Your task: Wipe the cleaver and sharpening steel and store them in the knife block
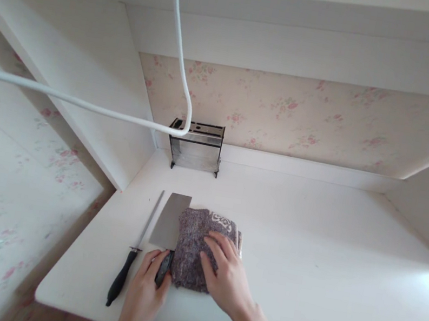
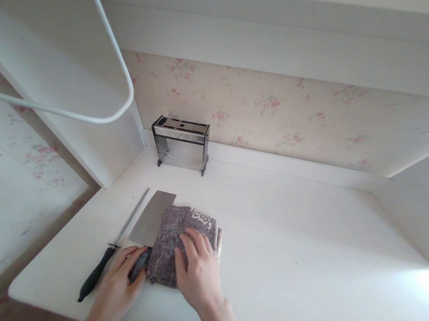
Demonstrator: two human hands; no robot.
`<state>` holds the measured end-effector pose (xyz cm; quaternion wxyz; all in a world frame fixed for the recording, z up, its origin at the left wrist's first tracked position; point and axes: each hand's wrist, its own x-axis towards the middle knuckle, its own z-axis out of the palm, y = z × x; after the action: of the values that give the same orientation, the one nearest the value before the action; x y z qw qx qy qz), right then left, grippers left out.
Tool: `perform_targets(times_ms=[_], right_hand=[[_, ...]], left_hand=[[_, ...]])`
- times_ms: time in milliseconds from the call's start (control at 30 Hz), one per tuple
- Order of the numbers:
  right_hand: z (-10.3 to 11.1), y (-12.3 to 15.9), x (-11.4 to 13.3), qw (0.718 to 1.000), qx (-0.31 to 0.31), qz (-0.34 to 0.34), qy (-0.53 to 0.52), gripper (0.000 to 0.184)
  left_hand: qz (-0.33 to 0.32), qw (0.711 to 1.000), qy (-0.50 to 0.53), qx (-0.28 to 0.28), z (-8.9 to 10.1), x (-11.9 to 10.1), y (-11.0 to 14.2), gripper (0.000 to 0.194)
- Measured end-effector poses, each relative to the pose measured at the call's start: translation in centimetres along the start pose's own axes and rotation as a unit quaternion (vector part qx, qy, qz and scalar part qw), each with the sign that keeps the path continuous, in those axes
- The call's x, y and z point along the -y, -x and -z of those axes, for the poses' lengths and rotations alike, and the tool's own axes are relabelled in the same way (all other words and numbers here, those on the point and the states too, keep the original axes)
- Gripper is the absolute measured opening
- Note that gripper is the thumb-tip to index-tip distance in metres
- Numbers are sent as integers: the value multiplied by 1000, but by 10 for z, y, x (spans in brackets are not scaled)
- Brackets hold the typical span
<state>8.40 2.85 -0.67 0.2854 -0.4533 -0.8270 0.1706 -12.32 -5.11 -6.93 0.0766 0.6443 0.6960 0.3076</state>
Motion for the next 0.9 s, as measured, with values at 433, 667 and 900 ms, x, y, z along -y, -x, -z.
perform_targets(times_ms=[433,667,900], right_hand=[[-15,50,-37,994,25,-104,30,45],[-14,47,-40,994,27,-103,-6,45],[-1,56,-44,983,-28,-118,-135,31]], left_hand=[[-21,999,-28,-28,-2,3,-4,33],[31,996,10,-86,11,-13,-11,26],[130,929,310,154,10,-97,-18,32]])
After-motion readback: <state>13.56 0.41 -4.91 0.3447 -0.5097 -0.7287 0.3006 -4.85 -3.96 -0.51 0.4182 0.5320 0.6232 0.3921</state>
